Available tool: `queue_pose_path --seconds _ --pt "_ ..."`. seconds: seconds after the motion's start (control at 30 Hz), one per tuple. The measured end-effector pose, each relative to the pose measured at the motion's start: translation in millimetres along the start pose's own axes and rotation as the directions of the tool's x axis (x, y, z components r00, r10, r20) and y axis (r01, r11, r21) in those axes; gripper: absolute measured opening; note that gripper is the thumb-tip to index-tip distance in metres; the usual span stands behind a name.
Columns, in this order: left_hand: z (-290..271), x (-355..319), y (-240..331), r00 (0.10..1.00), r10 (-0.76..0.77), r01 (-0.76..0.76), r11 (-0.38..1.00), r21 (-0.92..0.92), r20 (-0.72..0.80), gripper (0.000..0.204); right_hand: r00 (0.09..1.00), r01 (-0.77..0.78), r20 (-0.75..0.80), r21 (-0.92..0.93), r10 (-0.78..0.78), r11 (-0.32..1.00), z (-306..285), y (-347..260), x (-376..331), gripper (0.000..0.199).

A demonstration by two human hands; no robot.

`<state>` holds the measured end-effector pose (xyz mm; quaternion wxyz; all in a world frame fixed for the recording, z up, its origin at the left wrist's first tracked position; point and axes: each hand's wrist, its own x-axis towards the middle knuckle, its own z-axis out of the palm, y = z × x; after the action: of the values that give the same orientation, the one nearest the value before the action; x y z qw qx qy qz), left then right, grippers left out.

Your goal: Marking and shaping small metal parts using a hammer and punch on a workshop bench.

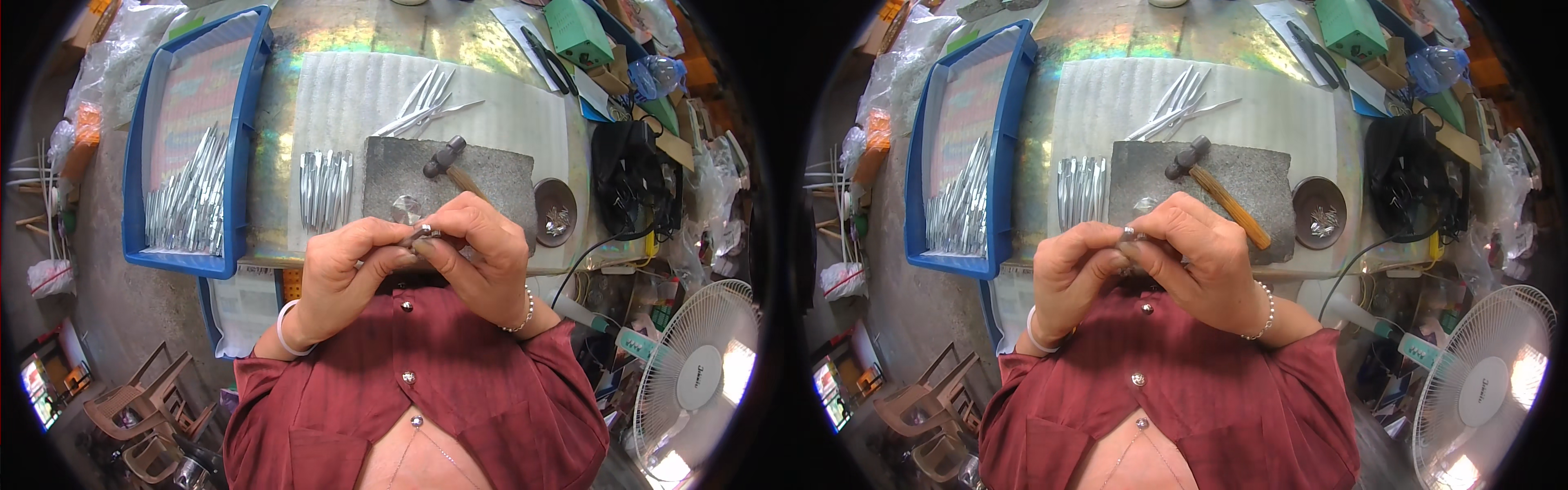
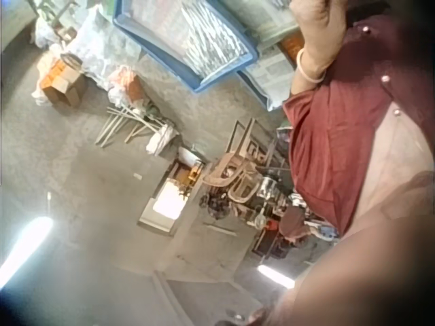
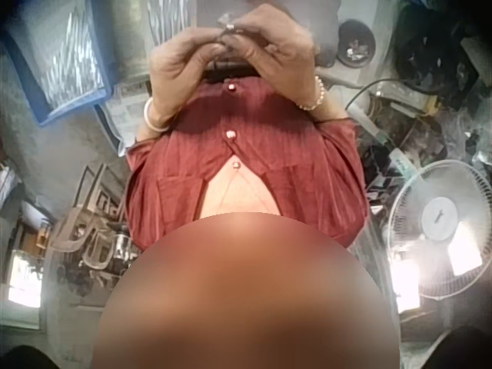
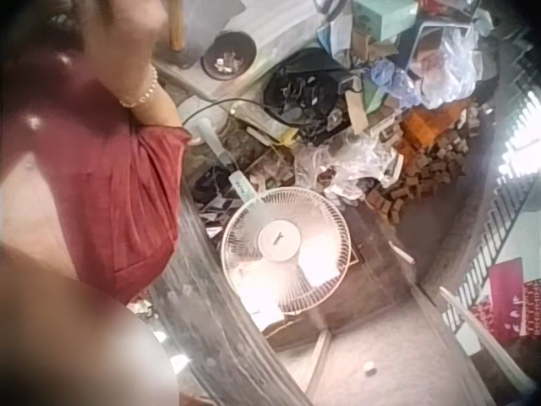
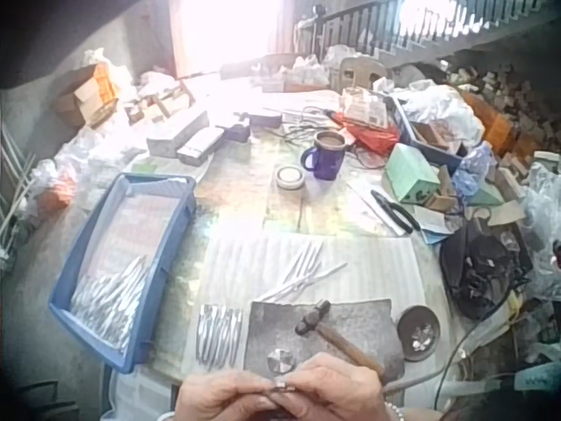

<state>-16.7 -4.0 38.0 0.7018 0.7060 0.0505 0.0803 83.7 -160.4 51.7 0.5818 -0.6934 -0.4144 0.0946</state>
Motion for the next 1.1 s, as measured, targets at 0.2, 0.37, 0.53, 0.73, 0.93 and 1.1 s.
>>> queue_pose_path --seconds 0.2,0.37,0.53,0.73,0.93,1.1 --pt "2.6 0.5 -2.2 0.994 0.103 -0.104 0.993 0.049 0.023 0.016 1.0 -0.03 -0.009 -0.003 0.03 1.0 1.3 -0.8 -5.2 0.015" --pt "3.9 -0.5 -6.3 0.995 0.088 -0.087 0.996 -0.023 0.038 0.016 0.999 0.031 -0.041 0.048 -0.029 0.998 1.3 -1.2 -4.7 0.016" --pt "7.2 -0.6 -8.3 0.994 0.102 -0.1 0.994 -0.051 0.026 0.014 0.994 0.066 -0.091 0.029 -0.063 0.997 4.4 0.2 -3.9 0.016" --pt "8.2 -1.1 -9.8 0.997 0.082 -0.081 0.996 -0.037 0.003 0.013 0.995 0.067 -0.072 0.002 -0.066 0.998 1.0 -0.6 -2.0 0.015" --pt "6.4 5.0 -2.5 0.998 0.02 -0.022 1.0 0.022 0.064 0.009 0.988 -0.156 0.018 0.066 0.155 0.986 0.2 4.1 -5.8 0.01" --pt "2.0 10.2 -9.0 0.964 -0.228 0.244 0.963 -0.118 0.136 0.011 0.827 -0.548 0.199 0.5 0.526 0.671 1.9 18.3 1.5 0.012"
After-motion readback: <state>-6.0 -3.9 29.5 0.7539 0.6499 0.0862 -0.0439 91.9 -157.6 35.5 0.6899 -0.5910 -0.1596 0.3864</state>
